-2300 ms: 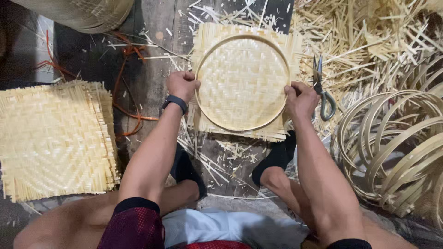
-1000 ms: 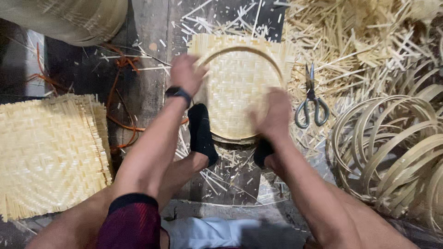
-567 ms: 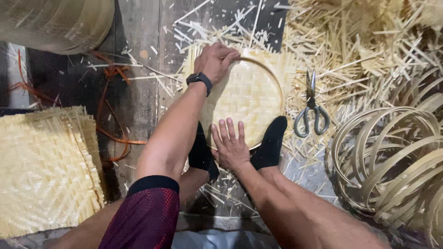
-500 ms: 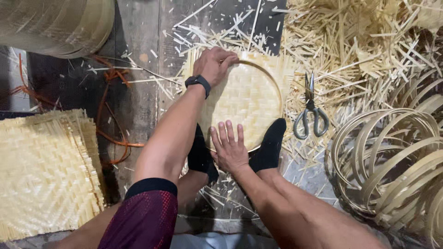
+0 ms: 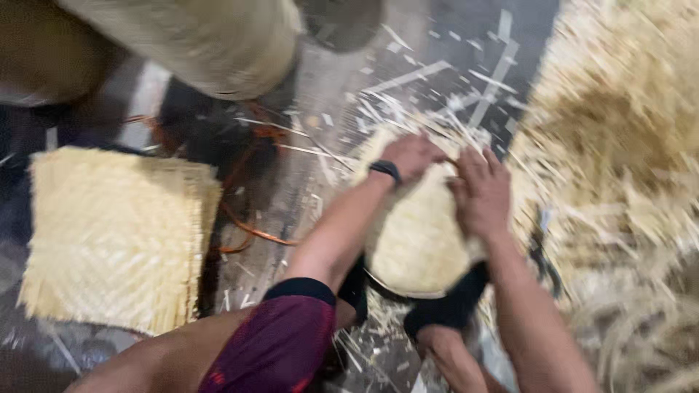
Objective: The person places a woven mat onto a circular wooden mold, uses shears to trim the excess material around the edge, and then removes the finished circular base. This process is repeated multiple times with new mats.
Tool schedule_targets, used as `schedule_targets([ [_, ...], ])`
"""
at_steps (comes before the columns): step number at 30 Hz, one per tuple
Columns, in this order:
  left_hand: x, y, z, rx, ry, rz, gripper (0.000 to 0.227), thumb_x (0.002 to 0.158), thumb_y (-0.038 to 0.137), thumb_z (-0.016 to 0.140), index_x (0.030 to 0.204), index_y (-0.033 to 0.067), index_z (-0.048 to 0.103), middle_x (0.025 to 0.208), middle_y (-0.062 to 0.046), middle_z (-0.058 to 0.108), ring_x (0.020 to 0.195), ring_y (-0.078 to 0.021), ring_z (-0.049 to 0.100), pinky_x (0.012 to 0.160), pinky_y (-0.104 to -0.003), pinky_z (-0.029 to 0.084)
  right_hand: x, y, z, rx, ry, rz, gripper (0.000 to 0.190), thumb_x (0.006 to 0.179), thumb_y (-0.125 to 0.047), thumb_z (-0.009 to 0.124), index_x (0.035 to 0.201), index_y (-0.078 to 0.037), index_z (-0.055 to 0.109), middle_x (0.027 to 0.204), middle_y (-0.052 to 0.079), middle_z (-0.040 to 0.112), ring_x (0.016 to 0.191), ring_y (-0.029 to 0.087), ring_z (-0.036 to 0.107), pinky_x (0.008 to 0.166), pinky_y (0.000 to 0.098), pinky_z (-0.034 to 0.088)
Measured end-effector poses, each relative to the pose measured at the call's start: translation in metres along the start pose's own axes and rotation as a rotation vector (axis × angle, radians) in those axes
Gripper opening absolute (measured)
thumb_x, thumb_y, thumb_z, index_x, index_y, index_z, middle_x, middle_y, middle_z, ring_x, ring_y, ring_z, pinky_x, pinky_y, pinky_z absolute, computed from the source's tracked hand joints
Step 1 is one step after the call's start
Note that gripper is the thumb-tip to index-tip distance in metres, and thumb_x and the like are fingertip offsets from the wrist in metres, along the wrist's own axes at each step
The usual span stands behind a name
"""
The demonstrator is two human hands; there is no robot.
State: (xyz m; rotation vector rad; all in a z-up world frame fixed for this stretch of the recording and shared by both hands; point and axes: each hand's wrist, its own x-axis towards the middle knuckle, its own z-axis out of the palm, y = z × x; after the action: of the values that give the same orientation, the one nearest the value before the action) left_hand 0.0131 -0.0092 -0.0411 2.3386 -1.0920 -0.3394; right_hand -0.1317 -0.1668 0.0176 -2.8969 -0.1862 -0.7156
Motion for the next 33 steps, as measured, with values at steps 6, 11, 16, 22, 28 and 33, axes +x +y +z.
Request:
schedule_targets([
  [6, 0.016, 0.001, -0.004, -0.295, -0.226, -0.478, 0.046, 0.091, 0.062, 0.056, 0.103, 0.0247, 0.081, 0.111, -0.007, 0.078, 0.104, -0.0295, 0.071, 0.093, -0.045, 0.053, 0.029, 0.025, 0.024, 0.608, -0.473, 0.784, 0.029, 0.11, -0.022, 0.062, 0.096, 0.002, 0.072, 0.082, 0.022, 0.064, 0.067, 0.025, 0.055, 0.064, 0.0358, 0.044],
  [11, 0.033, -0.015, 0.011, -0.416, -0.26, -0.585, 0.057, 0.075, 0.07, 0.064, 0.096, 0.0209, 0.084, 0.101, -0.009, 0.081, 0.095, -0.0273, 0.077, 0.087, -0.042, 0.059, 0.014, 0.027, 0.024, 0.265, -0.318, 0.572, 0.041, 0.116, -0.029, 0.054, 0.095, 0.001, 0.072, 0.08, 0.02, 0.066, 0.078, 0.033, 0.057, 0.073, 0.0464, 0.046],
  [16, 0.057, -0.037, 0.049, -0.25, -0.339, -0.499, 0.073, 0.081, 0.076, 0.061, 0.108, 0.0115, 0.081, 0.116, -0.018, 0.074, 0.109, -0.0343, 0.07, 0.097, -0.043, 0.054, -0.076, 0.047, 0.043, -0.058, -0.599, 0.703, 0.042, 0.108, -0.028, 0.043, 0.103, 0.003, 0.071, 0.103, 0.029, 0.068, 0.095, 0.048, 0.063, 0.091, 0.056, 0.047],
  [22, 0.076, -0.035, 0.063, -0.27, -0.303, -0.559, 0.076, 0.074, 0.063, 0.069, 0.115, -0.0005, 0.075, 0.123, -0.022, 0.073, 0.113, -0.0342, 0.072, 0.097, -0.042, 0.057, -0.128, 0.092, 0.091, 0.122, -0.587, 0.727, 0.039, 0.1, -0.016, 0.038, 0.125, 0.008, 0.057, 0.1, 0.043, 0.063, 0.094, 0.061, 0.059, 0.083, 0.0617, 0.047],
  [28, 0.067, -0.015, 0.025, -0.286, -0.313, -0.613, 0.074, 0.071, 0.059, 0.072, 0.121, 0.0044, 0.074, 0.13, -0.019, 0.069, 0.117, -0.0322, 0.069, 0.099, -0.042, 0.056, -0.118, 0.094, 0.085, 0.24, -0.564, 0.905, 0.047, 0.115, -0.03, 0.037, 0.117, 0.011, 0.06, 0.108, 0.041, 0.063, 0.1, 0.057, 0.06, 0.086, 0.0599, 0.047],
  [33, 0.041, 0.007, -0.001, -0.383, -0.196, -0.694, 0.067, 0.075, 0.054, 0.073, 0.123, 0.0074, 0.072, 0.13, -0.017, 0.069, 0.117, -0.0326, 0.068, 0.099, -0.045, 0.055, -0.032, 0.08, 0.083, 0.458, -0.217, 0.743, 0.055, 0.104, -0.037, 0.041, 0.129, 0.009, 0.057, 0.11, 0.032, 0.063, 0.095, 0.047, 0.063, 0.08, 0.0542, 0.051],
])
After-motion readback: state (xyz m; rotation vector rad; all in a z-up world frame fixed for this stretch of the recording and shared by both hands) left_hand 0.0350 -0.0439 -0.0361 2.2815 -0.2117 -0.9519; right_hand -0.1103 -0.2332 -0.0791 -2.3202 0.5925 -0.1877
